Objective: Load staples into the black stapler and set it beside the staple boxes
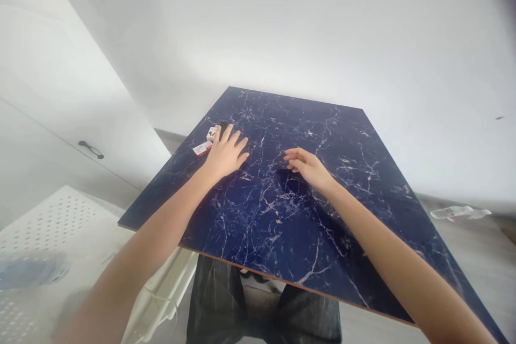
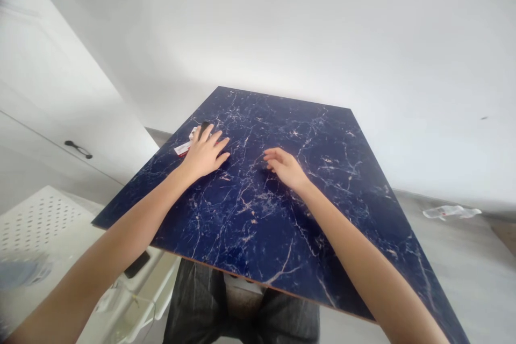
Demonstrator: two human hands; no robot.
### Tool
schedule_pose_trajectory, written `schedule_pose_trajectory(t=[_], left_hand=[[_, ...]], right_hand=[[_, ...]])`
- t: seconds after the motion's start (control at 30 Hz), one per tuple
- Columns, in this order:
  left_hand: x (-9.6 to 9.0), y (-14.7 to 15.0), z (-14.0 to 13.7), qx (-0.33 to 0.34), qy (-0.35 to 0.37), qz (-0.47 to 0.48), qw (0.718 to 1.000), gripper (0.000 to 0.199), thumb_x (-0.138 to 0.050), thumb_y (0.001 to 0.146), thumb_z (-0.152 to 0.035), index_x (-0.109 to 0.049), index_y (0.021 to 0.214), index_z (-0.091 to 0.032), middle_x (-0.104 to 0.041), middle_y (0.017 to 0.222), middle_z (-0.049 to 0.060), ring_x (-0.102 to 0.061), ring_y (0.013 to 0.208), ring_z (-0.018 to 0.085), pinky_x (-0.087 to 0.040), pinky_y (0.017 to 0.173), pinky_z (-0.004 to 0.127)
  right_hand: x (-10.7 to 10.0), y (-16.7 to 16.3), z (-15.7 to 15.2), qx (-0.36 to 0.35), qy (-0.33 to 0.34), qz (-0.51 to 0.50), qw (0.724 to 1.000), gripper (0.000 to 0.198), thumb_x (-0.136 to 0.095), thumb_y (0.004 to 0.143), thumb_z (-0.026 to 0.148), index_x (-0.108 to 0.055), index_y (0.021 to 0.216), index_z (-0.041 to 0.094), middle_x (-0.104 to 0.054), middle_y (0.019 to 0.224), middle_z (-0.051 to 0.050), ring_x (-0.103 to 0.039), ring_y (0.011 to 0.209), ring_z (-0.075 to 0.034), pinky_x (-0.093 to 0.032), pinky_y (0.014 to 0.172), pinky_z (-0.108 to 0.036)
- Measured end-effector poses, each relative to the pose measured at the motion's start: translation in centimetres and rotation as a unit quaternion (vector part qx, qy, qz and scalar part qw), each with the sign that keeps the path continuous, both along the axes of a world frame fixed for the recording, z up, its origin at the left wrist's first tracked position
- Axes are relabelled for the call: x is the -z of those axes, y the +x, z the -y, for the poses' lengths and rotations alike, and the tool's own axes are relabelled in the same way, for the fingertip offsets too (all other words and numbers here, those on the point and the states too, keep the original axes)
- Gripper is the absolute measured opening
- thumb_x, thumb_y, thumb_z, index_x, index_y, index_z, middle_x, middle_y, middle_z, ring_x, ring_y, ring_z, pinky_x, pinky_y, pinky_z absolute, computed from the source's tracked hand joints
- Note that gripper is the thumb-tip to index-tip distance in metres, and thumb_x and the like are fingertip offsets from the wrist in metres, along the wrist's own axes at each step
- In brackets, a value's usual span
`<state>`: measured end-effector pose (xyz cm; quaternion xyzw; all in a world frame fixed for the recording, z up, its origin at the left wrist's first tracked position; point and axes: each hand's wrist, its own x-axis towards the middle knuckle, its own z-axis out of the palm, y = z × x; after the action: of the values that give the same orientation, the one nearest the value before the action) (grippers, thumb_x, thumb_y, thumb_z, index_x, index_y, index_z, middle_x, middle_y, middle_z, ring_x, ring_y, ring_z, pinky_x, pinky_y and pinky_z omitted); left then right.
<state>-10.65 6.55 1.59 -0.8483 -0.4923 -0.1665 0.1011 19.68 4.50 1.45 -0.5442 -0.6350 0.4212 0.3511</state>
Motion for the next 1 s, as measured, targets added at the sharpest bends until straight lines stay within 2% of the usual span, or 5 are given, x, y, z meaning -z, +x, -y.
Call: schedule_pose_trajectory(t=[0.2, 0.3, 0.43, 0.63, 1.0], left_hand=[[-0.6, 6.1, 3.0, 0.141, -0.035, 0.011, 0.989, 0.051, -0.038, 0.111, -0.047, -0.06, 0.149, -0.021, -0.052, 0.161, 0.01, -0.036, 0.155, 0.033, -0.019, 0.13, 0.059], [-0.2, 10.0, 4.1, 0.184, -0.085, 0.008, 0.979, 0.058, -0.035, 0.111, -0.052, -0.052, 0.156, -0.019, -0.045, 0.166, 0.012, -0.033, 0.158, 0.033, -0.019, 0.131, 0.056], [0.5, 13.3, 5.0, 0.195, -0.183, 0.003, 0.964, 0.079, -0.029, 0.108, -0.067, -0.033, 0.166, -0.014, -0.028, 0.173, 0.017, -0.021, 0.162, 0.035, -0.016, 0.131, 0.057], [2.0, 12.5, 6.2, 0.214, -0.219, -0.004, 0.952, 0.09, -0.023, 0.106, -0.073, -0.021, 0.169, -0.009, -0.016, 0.175, 0.019, -0.011, 0.165, 0.033, -0.009, 0.134, 0.051], [2.2, 11.9, 5.8, 0.225, -0.223, -0.015, 0.948, 0.077, -0.03, 0.108, -0.067, -0.026, 0.17, -0.021, -0.012, 0.176, 0.012, -0.011, 0.164, 0.035, -0.014, 0.133, 0.056]], right_hand=[[-0.4, 4.4, 6.2, -0.024, 0.148, 0.237, 0.96, 0.042, -0.053, 0.098, 0.04, -0.064, 0.137, 0.03, -0.07, 0.136, -0.01, -0.069, 0.12, -0.032, -0.055, 0.107, -0.054], [0.4, 4.9, 8.5, -0.071, 0.183, 0.315, 0.928, 0.067, -0.055, 0.098, 0.051, -0.043, 0.16, 0.027, -0.05, 0.162, -0.014, -0.046, 0.15, -0.036, -0.039, 0.123, -0.059], [1.8, 4.8, 9.6, -0.084, 0.181, 0.368, 0.908, 0.106, -0.062, 0.091, 0.067, -0.009, 0.172, 0.02, -0.024, 0.175, -0.019, -0.023, 0.161, -0.04, -0.028, 0.127, -0.065], [2.8, 5.1, 9.3, -0.104, 0.18, 0.385, 0.899, 0.116, -0.062, 0.088, 0.072, -0.004, 0.172, 0.016, -0.019, 0.176, -0.02, -0.017, 0.163, -0.039, -0.021, 0.131, -0.063], [2.9, 5.8, 9.0, -0.137, 0.158, 0.366, 0.907, 0.093, -0.053, 0.096, 0.071, -0.021, 0.171, 0.026, -0.017, 0.177, -0.012, -0.015, 0.163, -0.038, -0.019, 0.131, -0.064]])
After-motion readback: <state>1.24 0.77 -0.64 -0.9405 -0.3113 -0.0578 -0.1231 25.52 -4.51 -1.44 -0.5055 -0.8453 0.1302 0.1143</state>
